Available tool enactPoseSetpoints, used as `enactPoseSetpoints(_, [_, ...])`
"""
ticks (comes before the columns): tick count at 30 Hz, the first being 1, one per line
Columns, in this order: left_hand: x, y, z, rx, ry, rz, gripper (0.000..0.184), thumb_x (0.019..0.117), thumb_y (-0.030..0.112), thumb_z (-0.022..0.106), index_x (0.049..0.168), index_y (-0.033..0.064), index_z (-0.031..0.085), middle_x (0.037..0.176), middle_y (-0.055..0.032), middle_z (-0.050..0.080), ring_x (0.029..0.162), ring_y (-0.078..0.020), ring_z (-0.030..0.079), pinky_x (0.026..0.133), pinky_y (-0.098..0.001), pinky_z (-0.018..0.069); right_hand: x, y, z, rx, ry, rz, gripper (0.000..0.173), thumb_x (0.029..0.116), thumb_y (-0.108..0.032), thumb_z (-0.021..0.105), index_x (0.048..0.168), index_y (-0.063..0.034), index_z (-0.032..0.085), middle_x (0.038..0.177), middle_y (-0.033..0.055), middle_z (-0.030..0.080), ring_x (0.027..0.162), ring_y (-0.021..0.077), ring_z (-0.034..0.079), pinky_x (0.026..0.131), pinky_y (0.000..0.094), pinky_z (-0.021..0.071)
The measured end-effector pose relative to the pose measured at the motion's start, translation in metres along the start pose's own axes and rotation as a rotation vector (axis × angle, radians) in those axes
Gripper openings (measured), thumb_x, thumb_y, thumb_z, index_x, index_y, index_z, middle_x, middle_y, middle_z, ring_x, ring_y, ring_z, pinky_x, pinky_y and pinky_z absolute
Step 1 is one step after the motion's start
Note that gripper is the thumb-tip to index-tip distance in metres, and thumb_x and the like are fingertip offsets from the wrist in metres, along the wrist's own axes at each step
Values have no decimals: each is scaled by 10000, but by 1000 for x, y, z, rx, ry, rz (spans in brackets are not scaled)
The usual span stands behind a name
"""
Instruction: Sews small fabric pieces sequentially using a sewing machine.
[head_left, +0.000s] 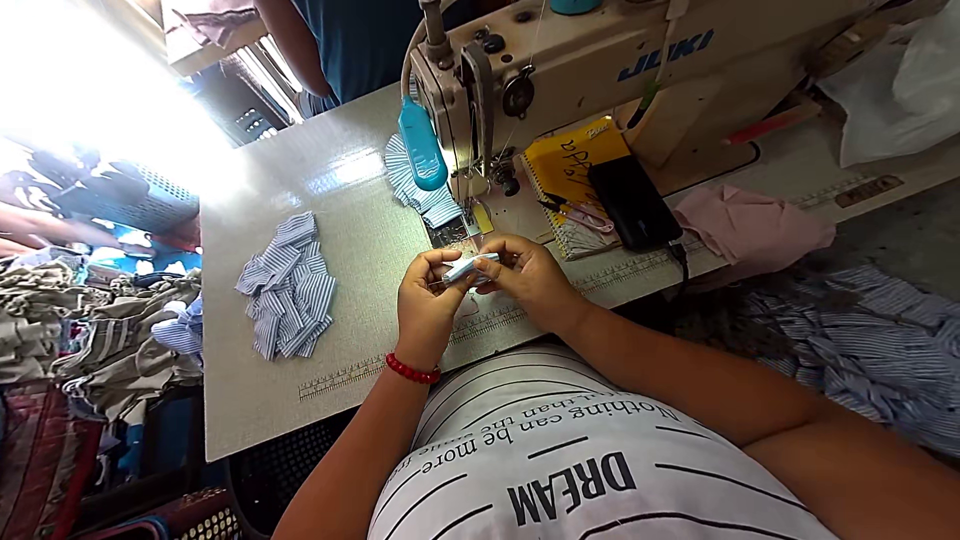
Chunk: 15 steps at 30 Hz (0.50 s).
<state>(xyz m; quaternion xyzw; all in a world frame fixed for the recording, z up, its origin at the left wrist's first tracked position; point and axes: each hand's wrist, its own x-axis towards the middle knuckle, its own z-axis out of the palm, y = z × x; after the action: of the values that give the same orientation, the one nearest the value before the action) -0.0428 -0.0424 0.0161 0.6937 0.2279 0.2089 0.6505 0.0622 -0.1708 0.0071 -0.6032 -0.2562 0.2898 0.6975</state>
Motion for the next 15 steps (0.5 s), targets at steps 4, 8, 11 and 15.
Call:
enactPoseSetpoints(4, [-3, 0, 3, -36, 30, 75, 200, 905, -11, 731, 1089, 57, 687, 919, -3, 718, 739, -63, 678, 687, -219, 591, 0, 1, 1, 43, 51, -21, 72, 991, -46, 649, 1056, -44, 618, 936, 65, 658, 764, 120, 706, 689, 288, 643])
enactPoseSetpoints(8, [-5, -3, 5, -88, 44, 93, 189, 965, 2, 664, 1149, 42, 672, 1006, -23, 728, 816, -92, 712, 757, -259, 619, 0, 3, 1, -5, 111, -80, 146, 960, -26, 686, 1092, -56, 632, 929, 64, 646, 728, 105, 676, 631, 250, 618])
enactPoseSetpoints(11, [-4, -6, 6, -110, 40, 60, 230, 988, -4, 617, 1214, 33, 631, 1044, -43, 713, 833, -107, 716, 769, -273, 622, 0, 3, 1, -76, 127, -104, 198, 957, -32, 691, 1145, -65, 635, 910, 55, 647, 704, 89, 657, 614, 221, 594])
enactPoseSetpoints(15, [-2, -6, 7, -98, 102, -29, 110, 992, 55, 648, 1102, 61, 646, 920, -10, 703, 774, -86, 697, 709, -251, 609, 0, 3, 0, -140, 126, -118, 217, 955, -47, 701, 1161, -68, 635, 888, 58, 648, 668, 83, 642, 585, 208, 574])
